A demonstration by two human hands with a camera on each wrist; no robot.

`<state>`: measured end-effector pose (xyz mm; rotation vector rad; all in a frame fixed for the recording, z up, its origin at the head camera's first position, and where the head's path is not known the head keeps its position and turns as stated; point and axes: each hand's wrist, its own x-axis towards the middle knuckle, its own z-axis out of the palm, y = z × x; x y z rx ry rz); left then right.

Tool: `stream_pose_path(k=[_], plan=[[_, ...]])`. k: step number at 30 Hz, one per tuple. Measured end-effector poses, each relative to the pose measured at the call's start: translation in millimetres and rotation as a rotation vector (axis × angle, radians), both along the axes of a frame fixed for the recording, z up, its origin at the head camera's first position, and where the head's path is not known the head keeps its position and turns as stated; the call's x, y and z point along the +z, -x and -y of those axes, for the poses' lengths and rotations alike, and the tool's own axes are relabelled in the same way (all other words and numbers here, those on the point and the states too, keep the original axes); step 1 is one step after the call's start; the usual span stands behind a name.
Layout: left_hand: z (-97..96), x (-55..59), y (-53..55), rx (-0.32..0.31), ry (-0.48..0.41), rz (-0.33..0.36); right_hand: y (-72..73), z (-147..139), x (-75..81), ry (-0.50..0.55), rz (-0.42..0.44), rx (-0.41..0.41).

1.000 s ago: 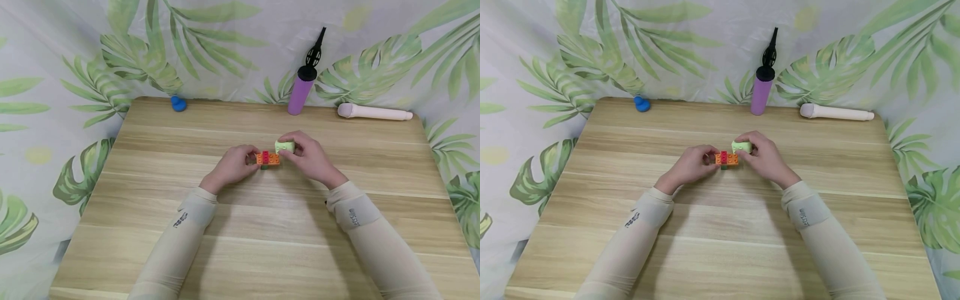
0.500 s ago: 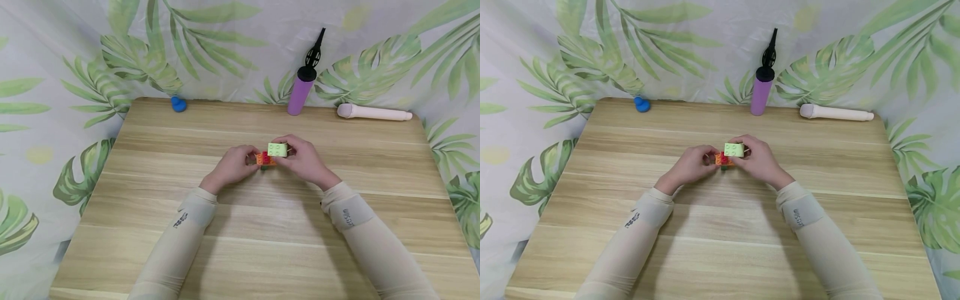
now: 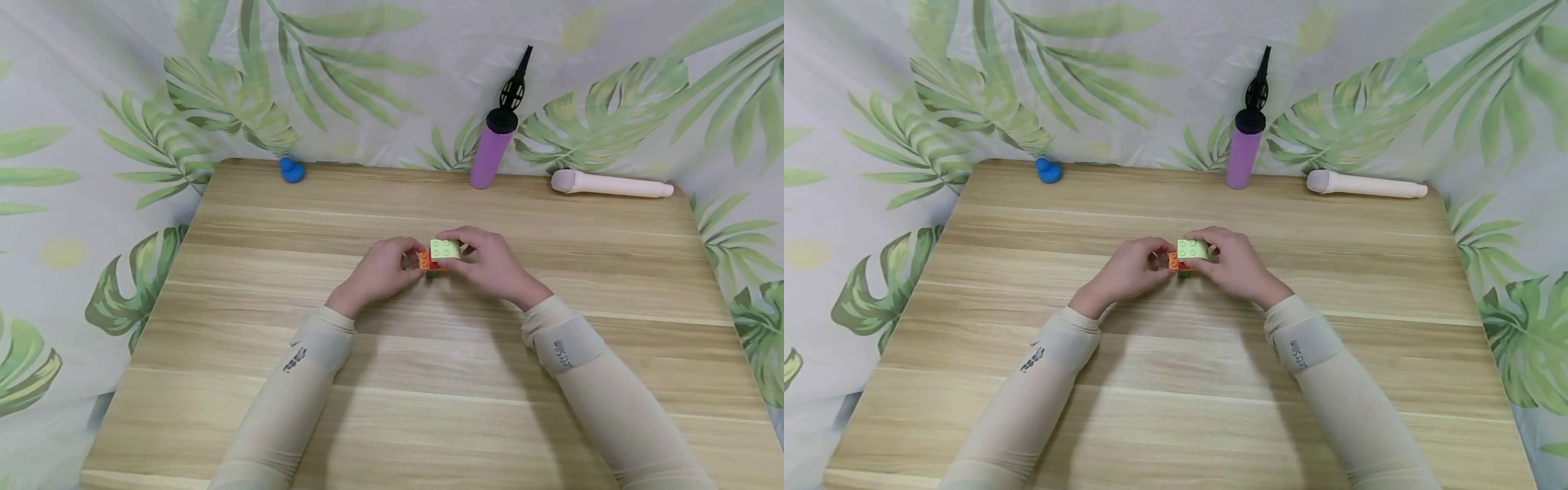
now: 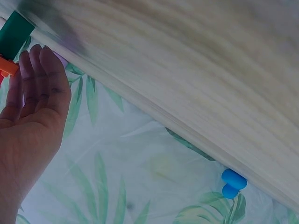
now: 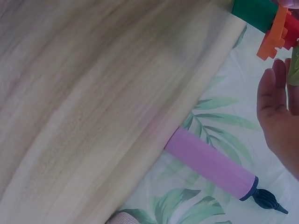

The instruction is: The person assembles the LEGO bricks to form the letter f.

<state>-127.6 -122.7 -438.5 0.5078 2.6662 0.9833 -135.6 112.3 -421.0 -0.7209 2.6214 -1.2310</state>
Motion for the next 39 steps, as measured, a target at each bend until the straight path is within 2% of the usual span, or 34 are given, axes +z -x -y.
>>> stream_pose_path(k=[25, 31, 35, 39], plan=[[-1.8, 2.2, -1.2, -0.007, -0.001, 0.015, 1.5, -3.2, 6.4, -0.120, -0.106, 0.091], [-1.1, 1.6, -1.0, -0.009, 0.010, 0.006, 0.1, -1.5, 4.9, -0.158, -0.125, 0.086], [-0.3, 1.2, -0.3, -0.007, 0.009, 0.004, -1.7, -3.4, -0.6, -0.195, -0.237, 0.098], [0.3, 1.7, 1.3, -0.008, 0.000, 0.003, -4.2, -7.5, -9.6, -0.278, -0.493, 0.158]])
